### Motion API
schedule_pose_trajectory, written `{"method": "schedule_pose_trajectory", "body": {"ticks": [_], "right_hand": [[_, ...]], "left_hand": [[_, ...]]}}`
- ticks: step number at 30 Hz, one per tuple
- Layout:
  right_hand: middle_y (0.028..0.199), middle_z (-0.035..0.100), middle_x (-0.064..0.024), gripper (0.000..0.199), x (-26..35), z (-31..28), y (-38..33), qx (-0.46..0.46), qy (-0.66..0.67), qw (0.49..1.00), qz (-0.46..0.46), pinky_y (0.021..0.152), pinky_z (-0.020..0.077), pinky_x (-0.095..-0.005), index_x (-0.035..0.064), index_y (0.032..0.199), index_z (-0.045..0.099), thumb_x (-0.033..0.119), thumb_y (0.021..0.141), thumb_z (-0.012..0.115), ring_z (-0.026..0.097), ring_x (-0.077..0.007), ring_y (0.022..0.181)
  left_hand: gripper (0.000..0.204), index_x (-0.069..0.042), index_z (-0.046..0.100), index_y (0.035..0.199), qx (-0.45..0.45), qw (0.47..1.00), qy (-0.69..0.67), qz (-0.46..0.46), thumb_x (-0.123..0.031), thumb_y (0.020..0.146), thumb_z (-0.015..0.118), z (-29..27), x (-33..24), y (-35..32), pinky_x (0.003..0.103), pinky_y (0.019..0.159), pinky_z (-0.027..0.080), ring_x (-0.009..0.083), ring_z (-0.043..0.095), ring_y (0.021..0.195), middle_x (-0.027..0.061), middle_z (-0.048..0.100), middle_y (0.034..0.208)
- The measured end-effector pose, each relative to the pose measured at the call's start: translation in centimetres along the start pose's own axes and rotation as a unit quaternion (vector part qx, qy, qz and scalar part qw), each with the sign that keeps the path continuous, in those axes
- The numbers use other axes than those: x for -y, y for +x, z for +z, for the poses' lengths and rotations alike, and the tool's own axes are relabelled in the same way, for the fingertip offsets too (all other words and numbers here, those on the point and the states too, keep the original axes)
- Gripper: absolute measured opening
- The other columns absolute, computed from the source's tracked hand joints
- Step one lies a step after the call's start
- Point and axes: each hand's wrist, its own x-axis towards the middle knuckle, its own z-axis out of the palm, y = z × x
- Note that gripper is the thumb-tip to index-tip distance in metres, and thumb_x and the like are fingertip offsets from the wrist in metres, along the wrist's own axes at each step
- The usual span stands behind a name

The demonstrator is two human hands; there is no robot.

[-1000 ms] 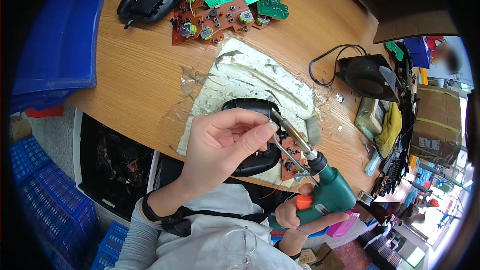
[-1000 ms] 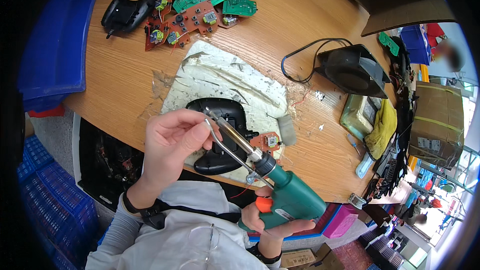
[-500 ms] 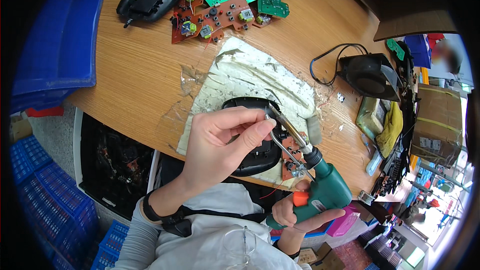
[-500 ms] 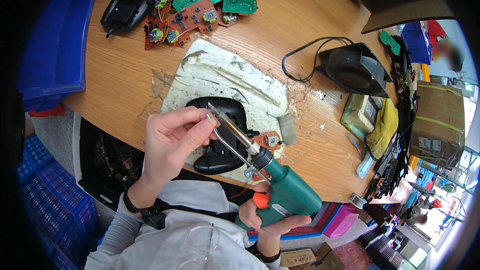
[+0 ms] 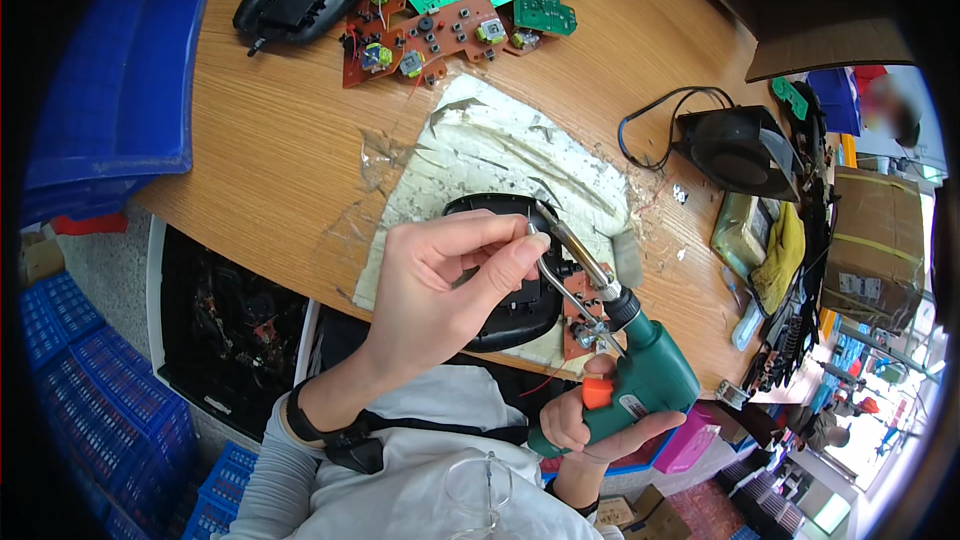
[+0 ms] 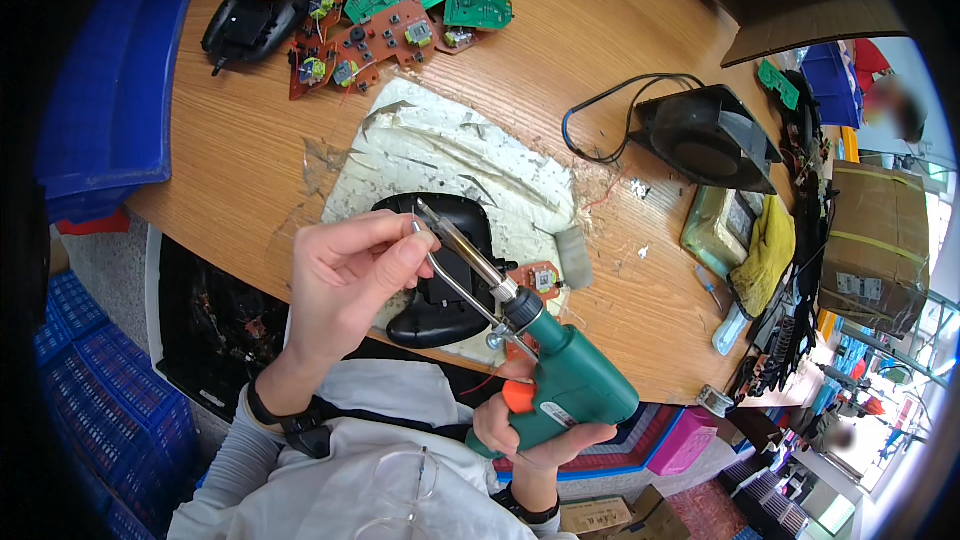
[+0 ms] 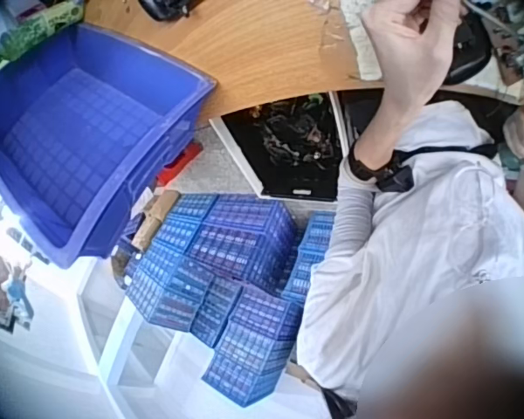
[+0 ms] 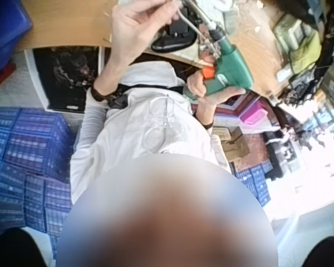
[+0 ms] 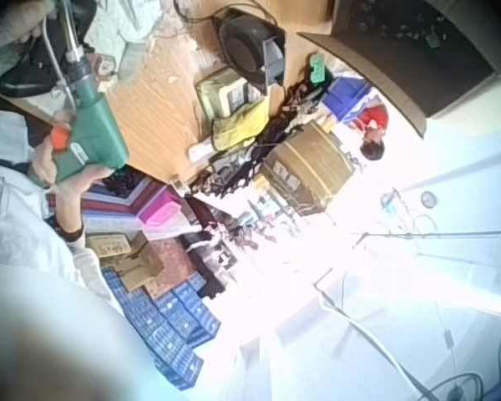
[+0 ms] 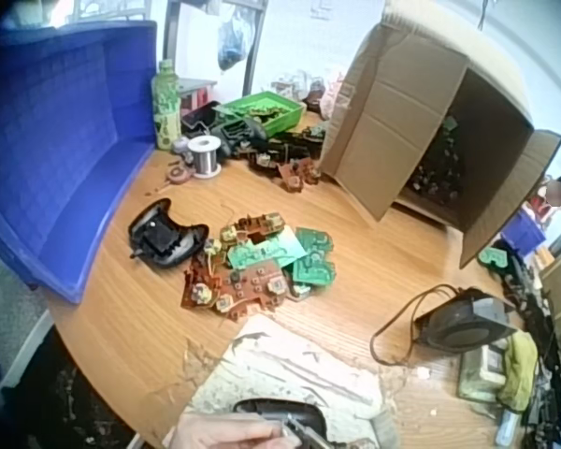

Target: The person is using a soldering iron to solder wires and components onto a game controller and other circuit boards.

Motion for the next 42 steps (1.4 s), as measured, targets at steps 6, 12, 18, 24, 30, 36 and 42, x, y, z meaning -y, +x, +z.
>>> {"method": "schedule_pose_trajectory", "body": {"ticks": [6, 12, 18, 24, 30, 36, 42], "right_hand": [[0.046, 0.035, -0.0008, 0.094, -0.1, 0.0, -0.1, -0.012, 0.005, 1.0, -0.001, 0.035, 0.0251, -0.0223, 0.005, 0.119, 0.03, 0.079, 0.062, 0.026, 0.029, -0.0092, 0.034], [0.047, 0.035, -0.0018, 0.095, 0.4, 0.3, -0.2, -0.007, -0.012, 1.0, -0.011, 0.036, 0.0249, -0.0227, 0.0051, 0.12, 0.029, 0.08, 0.061, 0.027, 0.029, -0.0097, 0.034], [0.049, 0.038, -0.0035, 0.098, 0.3, 0.6, 0.1, 0.008, -0.008, 1.0, 0.005, 0.039, 0.0261, -0.0237, 0.0056, 0.12, 0.028, 0.081, 0.058, 0.028, 0.03, -0.0106, 0.037], [0.049, 0.037, -0.0037, 0.101, 0.4, 0.2, 0.0, 0.007, 0.015, 1.0, 0.011, 0.04, 0.0249, -0.0236, 0.0049, 0.122, 0.026, 0.082, 0.057, 0.029, 0.028, -0.0109, 0.038], [0.048, 0.037, -0.0031, 0.103, 0.2, 0.2, 0.1, 0.008, 0.045, 0.999, 0.016, 0.04, 0.0247, -0.0232, 0.0017, 0.121, 0.028, 0.082, 0.057, 0.027, 0.028, -0.0103, 0.038], [0.043, 0.036, -0.0006, 0.107, -0.1, 1.2, 0.3, -0.075, 0.074, 0.994, 0.002, 0.034, 0.0219, -0.0209, -0.0068, 0.11, 0.034, 0.084, 0.054, 0.028, 0.027, -0.0069, 0.033], [0.045, 0.034, 0.0003, 0.095, 0.0, 1.0, 0.6, -0.039, 0.038, 0.998, 0.012, 0.034, 0.0253, -0.0222, -0.0064, 0.108, 0.036, 0.077, 0.064, 0.027, 0.03, -0.0083, 0.034]], "left_hand": [[0.014, 0.007, 0.058, 0.087, 0.001, 1.0, 0.002, 0.005, -0.003, 0.079, 0.053, 0.2, -0.1, 0.0, 0.017, 0.054, 0.043, 0.0081, 0.055, 0.065, 0.0087, 0.057, 0.079], [0.013, 0.007, 0.058, 0.086, -0.004, 0.998, -0.04, -0.044, -0.003, 0.078, 0.054, 0.7, -0.6, -0.2, 0.018, 0.056, 0.044, 0.0085, 0.055, 0.066, 0.0088, 0.058, 0.081], [0.012, 0.006, 0.059, 0.084, 0.069, 0.98, -0.141, -0.118, -0.003, 0.077, 0.058, 1.6, 0.0, -1.2, 0.019, 0.062, 0.045, 0.0104, 0.058, 0.072, 0.0081, 0.059, 0.08], [0.011, 0.007, 0.059, 0.081, 0.094, 0.99, -0.094, -0.053, -0.003, 0.076, 0.059, 1.6, 0.5, -1.0, 0.019, 0.062, 0.045, 0.0099, 0.057, 0.071, 0.0104, 0.059, 0.085], [0.013, 0.006, 0.06, 0.084, 0.09, 0.988, -0.096, -0.082, -0.002, 0.075, 0.059, 1.8, 0.7, -0.8, 0.019, 0.063, 0.045, 0.0079, 0.055, 0.073, 0.0106, 0.06, 0.085], [0.013, 0.007, 0.06, 0.085, 0.095, 0.992, -0.051, -0.062, -0.001, 0.074, 0.059, 1.8, 0.8, -1.0, 0.017, 0.062, 0.043, 0.0072, 0.054, 0.073, 0.0107, 0.06, 0.085], [0.014, 0.007, 0.06, 0.086, 0.082, 0.993, -0.06, -0.06, 0.0, 0.074, 0.058, 2.1, 0.7, -0.9, 0.017, 0.06, 0.042, 0.0068, 0.054, 0.071, 0.0105, 0.06, 0.083]]}}
